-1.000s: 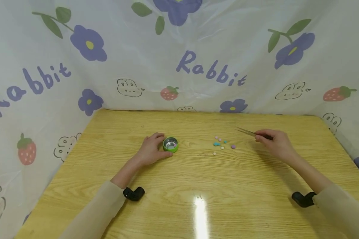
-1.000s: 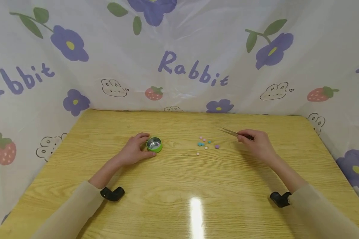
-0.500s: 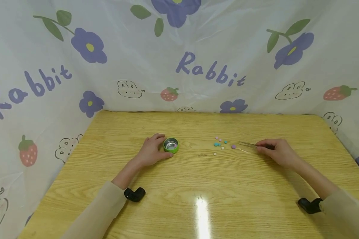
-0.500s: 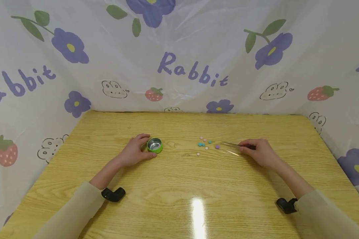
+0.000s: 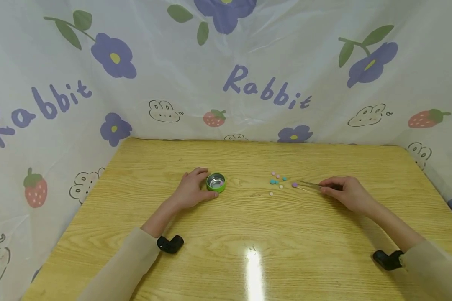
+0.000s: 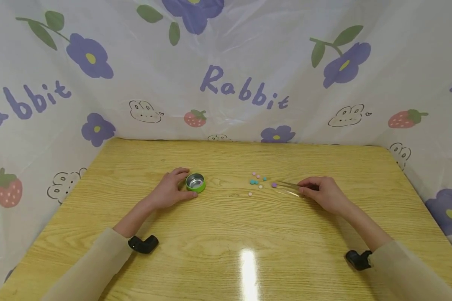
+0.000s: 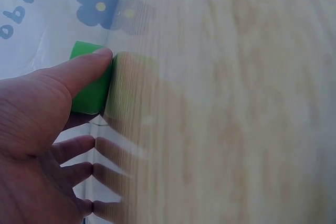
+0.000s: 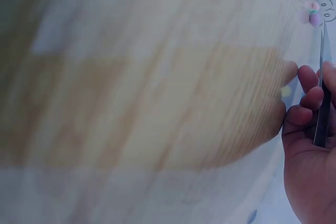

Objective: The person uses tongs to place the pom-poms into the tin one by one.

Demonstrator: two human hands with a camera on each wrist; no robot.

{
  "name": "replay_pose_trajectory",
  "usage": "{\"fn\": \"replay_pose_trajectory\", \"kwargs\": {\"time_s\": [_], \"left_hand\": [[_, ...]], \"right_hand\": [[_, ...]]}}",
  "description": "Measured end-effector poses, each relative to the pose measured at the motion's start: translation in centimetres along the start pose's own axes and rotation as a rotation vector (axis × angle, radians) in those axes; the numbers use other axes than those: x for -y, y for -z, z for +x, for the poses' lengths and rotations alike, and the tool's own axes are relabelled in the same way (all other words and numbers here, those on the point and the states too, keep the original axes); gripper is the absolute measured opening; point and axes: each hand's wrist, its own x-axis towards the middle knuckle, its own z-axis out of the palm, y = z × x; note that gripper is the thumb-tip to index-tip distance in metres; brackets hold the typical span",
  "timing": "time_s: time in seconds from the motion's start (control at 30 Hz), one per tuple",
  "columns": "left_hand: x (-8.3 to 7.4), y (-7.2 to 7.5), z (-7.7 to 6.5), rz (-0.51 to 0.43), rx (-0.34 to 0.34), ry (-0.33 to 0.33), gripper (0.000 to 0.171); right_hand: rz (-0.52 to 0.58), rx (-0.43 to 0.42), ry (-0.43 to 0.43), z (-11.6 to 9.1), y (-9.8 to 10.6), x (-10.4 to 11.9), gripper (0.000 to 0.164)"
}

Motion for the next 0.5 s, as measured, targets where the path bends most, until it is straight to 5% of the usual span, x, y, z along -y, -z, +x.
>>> {"fn": "replay_pose_trajectory", "kwargs": {"time_s": [0.5], "left_hand": [[0.0, -0.1, 0.05, 0.014, -0.003, 0.006, 0.074]], "right_hand": [[-0.01, -0.002, 0.046, -0.07, -0.13, 0.34, 0.02]]}}
